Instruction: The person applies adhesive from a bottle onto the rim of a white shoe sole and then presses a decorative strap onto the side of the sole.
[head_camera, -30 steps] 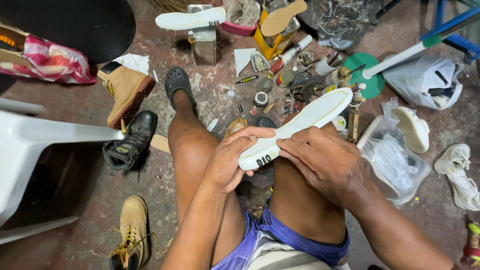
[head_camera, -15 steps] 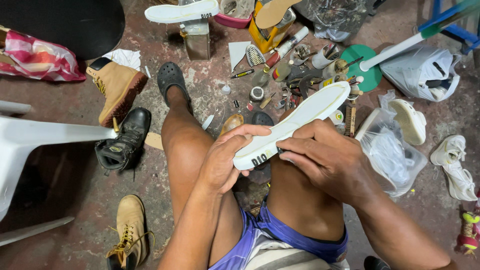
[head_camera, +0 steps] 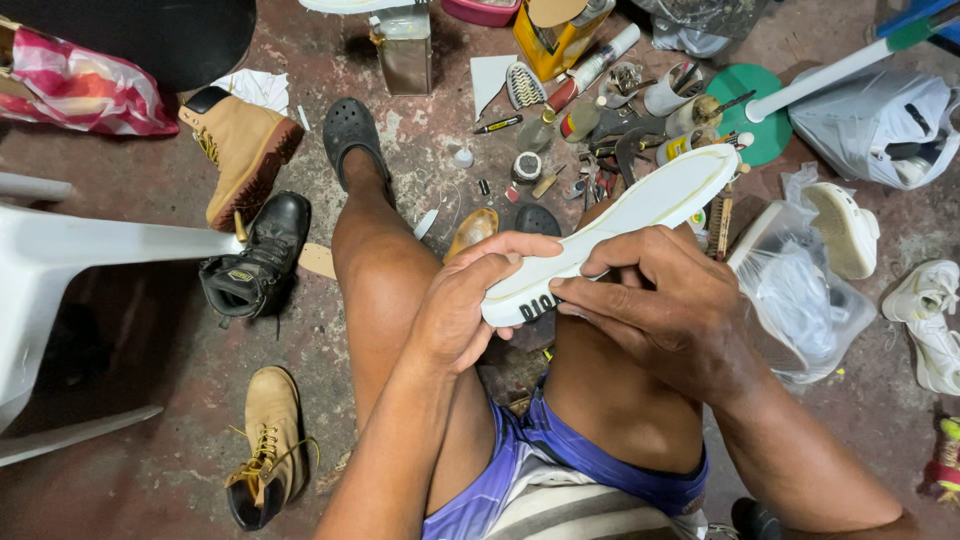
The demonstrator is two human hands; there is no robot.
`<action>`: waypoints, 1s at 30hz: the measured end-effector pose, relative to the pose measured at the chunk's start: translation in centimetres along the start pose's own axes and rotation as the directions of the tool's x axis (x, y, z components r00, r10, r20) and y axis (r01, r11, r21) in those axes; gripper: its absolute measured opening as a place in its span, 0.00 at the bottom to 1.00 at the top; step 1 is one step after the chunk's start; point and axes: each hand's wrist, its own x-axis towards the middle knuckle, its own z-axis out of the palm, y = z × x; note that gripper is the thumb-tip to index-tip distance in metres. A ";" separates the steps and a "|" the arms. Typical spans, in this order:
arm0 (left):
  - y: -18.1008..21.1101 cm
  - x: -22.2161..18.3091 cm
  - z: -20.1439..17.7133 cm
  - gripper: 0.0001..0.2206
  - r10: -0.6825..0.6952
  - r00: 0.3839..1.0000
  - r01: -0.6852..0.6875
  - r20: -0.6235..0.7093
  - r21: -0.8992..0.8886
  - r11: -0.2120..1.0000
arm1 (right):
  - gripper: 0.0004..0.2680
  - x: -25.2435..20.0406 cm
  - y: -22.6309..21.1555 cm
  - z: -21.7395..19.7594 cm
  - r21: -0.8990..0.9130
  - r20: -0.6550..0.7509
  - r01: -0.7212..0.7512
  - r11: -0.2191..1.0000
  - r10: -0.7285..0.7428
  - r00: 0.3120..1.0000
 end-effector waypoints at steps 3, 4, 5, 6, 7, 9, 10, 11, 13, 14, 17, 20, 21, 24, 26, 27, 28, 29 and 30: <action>0.0 0.0 0.1 0.16 0.000 1.000 0.000 0.001 -0.003 1.000 | 0.11 -0.2 0.2 0.2 -0.010 -0.018 0.013 1.000 -0.013 1.000; 0.0 0.0 0.0 0.16 0.003 1.000 -0.003 0.003 -0.005 1.000 | 0.11 -0.3 0.3 0.3 -0.017 -0.024 0.017 1.000 -0.018 1.000; 0.0 0.0 0.0 0.16 0.004 1.000 -0.004 0.007 -0.006 1.000 | 0.11 -0.3 0.4 0.3 -0.010 -0.029 0.019 1.000 -0.019 0.999; 0.0 0.1 0.0 0.16 0.000 1.000 0.000 0.004 -0.008 1.000 | 0.11 -0.4 0.6 0.4 -0.002 -0.035 0.021 1.000 -0.021 0.999; 0.0 0.1 0.0 0.16 -0.003 1.000 0.003 -0.001 -0.010 1.000 | 0.11 -0.5 0.7 0.6 0.007 -0.039 0.025 1.000 -0.024 0.999; -0.1 0.1 -0.1 0.16 -0.001 1.000 0.001 -0.007 -0.015 1.000 | 0.12 -0.8 0.8 0.8 -0.026 -0.042 0.040 0.999 -0.041 0.998; -0.1 0.1 0.0 0.16 0.003 1.000 -0.003 -0.008 -0.017 1.000 | 0.12 -1.0 0.9 0.8 -0.043 -0.043 0.048 0.998 -0.050 0.998; -0.1 0.1 0.0 0.16 0.006 1.000 -0.007 -0.009 -0.018 1.000 | 0.13 -1.1 1.1 1.0 -0.046 -0.046 0.054 0.997 -0.056 0.997; -0.2 0.1 0.0 0.16 0.010 1.000 -0.010 -0.014 -0.020 1.000 | 0.13 -1.3 1.3 1.3 -0.052 -0.050 0.068 0.996 -0.071 0.996; -0.2 0.1 0.0 0.16 0.012 1.000 -0.013 -0.017 -0.021 1.000 | 0.14 -1.4 1.5 1.3 -0.042 -0.048 0.068 0.997 -0.070 0.996; -0.2 0.0 0.1 0.15 0.015 1.000 -0.015 0.000 -0.039 0.999 | 0.14 -1.6 1.7 1.6 -0.012 -0.046 0.061 0.998 -0.062 0.997; -0.1 0.1 0.2 0.15 0.006 1.000 -0.007 -0.009 -0.034 0.999 | 0.13 -1.7 1.8 1.6 0.009 -0.057 0.049 0.999 -0.049 0.997; 0.0 0.1 0.2 0.15 0.004 1.000 -0.004 -0.012 -0.031 0.999 | 0.13 -1.6 1.8 1.6 0.013 -0.062 0.052 0.999 -0.051 0.997; 0.0 0.1 0.1 0.15 -0.005 1.000 0.004 -0.017 -0.032 0.999 | 0.12 -1.6 1.9 1.6 0.041 -0.067 0.046 0.998 -0.043 0.997; -0.1 0.1 0.0 0.15 -0.008 1.000 0.008 -0.014 -0.044 0.999 | 0.12 -1.6 2.0 1.5 0.055 -0.048 0.039 0.998 -0.036 0.998; -0.1 0.2 0.0 0.15 -0.008 1.000 0.007 -0.013 -0.046 0.999 | 0.12 -1.5 2.1 1.5 0.052 -0.034 0.037 0.998 -0.035 0.999; -0.1 0.2 0.0 0.15 -0.007 1.000 0.006 -0.012 -0.047 0.999 | 0.12 -1.5 2.0 1.4 0.050 -0.019 0.036 0.998 -0.035 0.999; -0.1 0.2 0.0 0.15 -0.005 1.000 0.005 -0.011 -0.048 0.999 | 0.12 -1.4 2.0 1.4 0.057 -0.033 0.027 0.998 -0.025 0.999; -0.1 0.1 0.0 0.15 -0.003 1.000 0.003 -0.008 -0.051 0.999 | 0.12 -1.4 2.0 1.5 0.063 -0.046 0.019 0.998 -0.016 0.999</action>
